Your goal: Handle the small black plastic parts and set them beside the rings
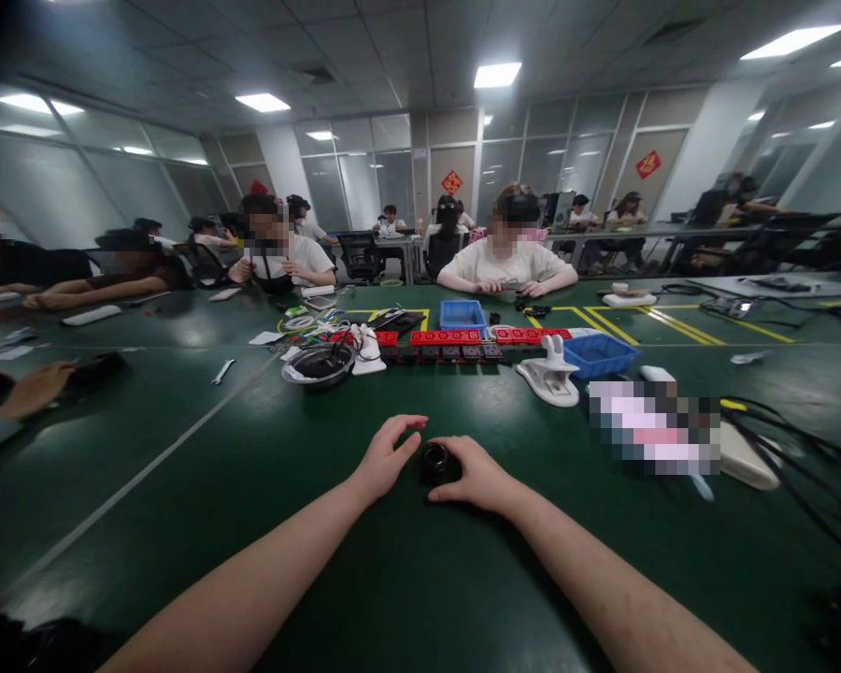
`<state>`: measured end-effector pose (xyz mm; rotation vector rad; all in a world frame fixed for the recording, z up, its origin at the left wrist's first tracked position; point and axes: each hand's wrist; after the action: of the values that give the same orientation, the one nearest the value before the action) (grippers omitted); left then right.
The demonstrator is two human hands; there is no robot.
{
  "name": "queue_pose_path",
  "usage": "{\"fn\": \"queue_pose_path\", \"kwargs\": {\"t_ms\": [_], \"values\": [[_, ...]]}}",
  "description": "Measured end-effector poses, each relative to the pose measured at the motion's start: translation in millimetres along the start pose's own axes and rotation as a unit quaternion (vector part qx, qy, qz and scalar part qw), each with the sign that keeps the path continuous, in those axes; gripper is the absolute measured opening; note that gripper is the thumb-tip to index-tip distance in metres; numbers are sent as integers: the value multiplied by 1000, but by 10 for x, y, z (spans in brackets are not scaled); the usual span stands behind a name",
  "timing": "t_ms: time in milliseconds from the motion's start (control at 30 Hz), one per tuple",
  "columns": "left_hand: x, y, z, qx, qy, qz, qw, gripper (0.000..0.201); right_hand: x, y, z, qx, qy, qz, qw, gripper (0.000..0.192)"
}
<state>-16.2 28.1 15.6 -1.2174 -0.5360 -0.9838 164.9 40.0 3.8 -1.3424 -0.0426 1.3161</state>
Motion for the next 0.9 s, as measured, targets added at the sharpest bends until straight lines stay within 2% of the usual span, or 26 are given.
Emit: {"fn": "queue_pose_path", "kwargs": {"t_ms": [167,333,433,567,700,900], "values": [[-2,-60,56,-49,-5,-18,999,24,-6,-53,36,-23,14,5,1000,55],[28,-71,50,-120,5,-13,993,30,37,-52,52,-34,2,-12,999,61],[45,-59,33,-137,14,4,990,35,60,-39,51,-42,-2,-29,999,54],[68,-55,21,-146,31,15,989,45,72,-24,63,-44,-12,-44,998,50],[95,-50,12,-147,28,32,988,40,85,-10,71,-37,-3,-50,998,47],[89,87,-32,-76,-33,69,994,37,80,80,56,8,56,-94,994,34]]}}
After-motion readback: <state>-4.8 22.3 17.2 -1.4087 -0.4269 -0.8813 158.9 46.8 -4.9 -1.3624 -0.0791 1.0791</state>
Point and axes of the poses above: each hand's wrist, its own z-axis towards the middle knuckle, its own y-axis out of the palm, x = y × z, and after that the axes turned 11 degrees about -y, right-handed
